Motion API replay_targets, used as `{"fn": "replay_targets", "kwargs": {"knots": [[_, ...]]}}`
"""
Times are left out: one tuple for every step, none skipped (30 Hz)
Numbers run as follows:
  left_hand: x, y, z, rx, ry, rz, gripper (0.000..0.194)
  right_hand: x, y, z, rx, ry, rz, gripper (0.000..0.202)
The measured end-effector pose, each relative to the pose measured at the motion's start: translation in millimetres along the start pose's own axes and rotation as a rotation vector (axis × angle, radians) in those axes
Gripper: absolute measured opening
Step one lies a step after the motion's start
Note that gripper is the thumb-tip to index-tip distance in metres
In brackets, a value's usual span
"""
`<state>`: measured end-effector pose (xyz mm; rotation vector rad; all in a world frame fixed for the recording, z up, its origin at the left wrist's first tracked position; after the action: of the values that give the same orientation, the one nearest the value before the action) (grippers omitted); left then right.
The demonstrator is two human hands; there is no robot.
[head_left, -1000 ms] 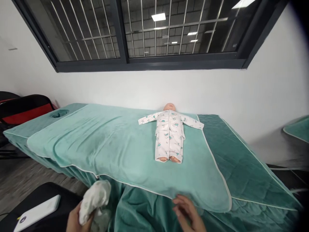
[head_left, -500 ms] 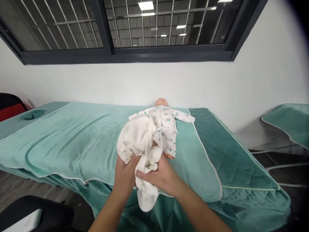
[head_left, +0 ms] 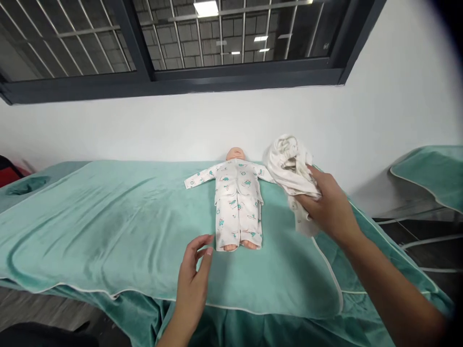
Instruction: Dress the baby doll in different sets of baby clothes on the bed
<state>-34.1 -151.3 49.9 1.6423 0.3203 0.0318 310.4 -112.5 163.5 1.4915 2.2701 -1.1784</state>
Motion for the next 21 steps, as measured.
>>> {"fn": "replay_targets", "kwargs": {"knots": [[-0.2, -2.5, -3.2, 0.003, 0.011, -0.025, 0.034, 7.0, 20.8, 1.7, 0.021, -0.040, 0.133, 0.066], [0.3, -3.9, -7.5, 0.012, 0.021, -0.043, 0.033, 16.9, 43.1, 6.3, 0.060, -0.101, 0.240, 0.065], [1.3, -4.4, -12.7, 0.027, 0.029, -0.051, 0.032, 30.4, 65.0, 13.9, 0.096, -0.203, 0.325, 0.064], [2.6, -3.9, -18.8, 0.047, 0.036, -0.049, 0.031, 44.4, 84.5, 23.5, 0.120, -0.312, 0.396, 0.061], [4.0, -2.8, -25.8, 0.066, 0.042, -0.044, 0.030, 55.6, 99.8, 33.2, 0.128, -0.388, 0.465, 0.059], [5.3, -1.1, -33.6, 0.083, 0.048, -0.042, 0.029, 60.9, 110.6, 40.2, 0.142, -0.386, 0.532, 0.058], [6.4, 1.5, -42.2, 0.100, 0.058, -0.045, 0.028, 64.5, 114.5, 45.3, 0.129, -0.361, 0.575, 0.058], [7.5, 4.9, -51.7, 0.119, 0.069, -0.052, 0.027, 65.7, 112.3, 48.0, 0.103, -0.308, 0.605, 0.059], [9.1, 9.3, -62.3, 0.139, 0.080, -0.062, 0.027, 66.2, 104.6, 48.8, 0.066, -0.246, 0.614, 0.060], [11.3, 14.3, -73.9, 0.159, 0.092, -0.073, 0.026, 67.6, 92.7, 48.0, 0.020, -0.192, 0.599, 0.059], [15.0, 19.9, -87.0, 0.177, 0.099, -0.086, 0.025, 70.9, 78.2, 45.6, -0.029, -0.153, 0.558, 0.058], [20.4, 25.7, -101.6, 0.193, 0.100, -0.102, 0.024, 76.5, 62.4, 41.5, -0.075, -0.128, 0.489, 0.056], [27.7, 31.8, -117.8, 0.207, 0.095, -0.120, 0.023, 85.1, 46.9, 35.5, -0.111, -0.122, 0.400, 0.054], [37.1, 38.2, -135.4, 0.223, 0.084, -0.139, 0.023, 95.7, 33.0, 27.2, -0.127, -0.119, 0.296, 0.052], [48.0, 45.5, -154.0, 0.249, 0.072, -0.154, 0.022, 108.3, 21.7, 16.2, -0.118, -0.116, 0.188, 0.050], [60.2, 53.6, -173.1, 0.286, 0.059, -0.161, 0.022, 123.2, 13.6, 3.0, -0.083, -0.122, 0.082, 0.049], [73.3, 62.0, -192.2, 0.329, 0.045, -0.166, 0.023, 139.1, 9.1, -12.2, -0.022, -0.123, -0.014, 0.047], [87.9, 69.9, -210.7, 0.373, 0.019, -0.185, 0.025, 155.2, 6.6, -28.6, 0.042, -0.115, -0.110, 0.046], [103.4, 76.4, -228.0, 0.411, -0.020, -0.217, 0.026, 170.8, 6.0, -45.0, 0.105, -0.103, -0.200, 0.046], [119.1, 81.1, -243.5, 0.442, -0.066, -0.260, 0.028, 184.3, 7.5, -60.5, 0.167, -0.073, -0.282, 0.046], [133.8, 83.7, -256.8, 0.465, -0.113, -0.305, 0.029, 196.3, 10.1, -74.0, 0.219, -0.043, -0.361, 0.046]]}}
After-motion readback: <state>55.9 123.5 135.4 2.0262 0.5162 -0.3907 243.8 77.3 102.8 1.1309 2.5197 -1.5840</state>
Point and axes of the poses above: each hand's wrist, its own z-axis away from the middle knuckle, its own x-axis out of the palm, y = z × x, the point moved 7 cm from there along -z, towards the middle knuckle, and after that the axes turned 5 degrees about y, right-handed, at the moved point
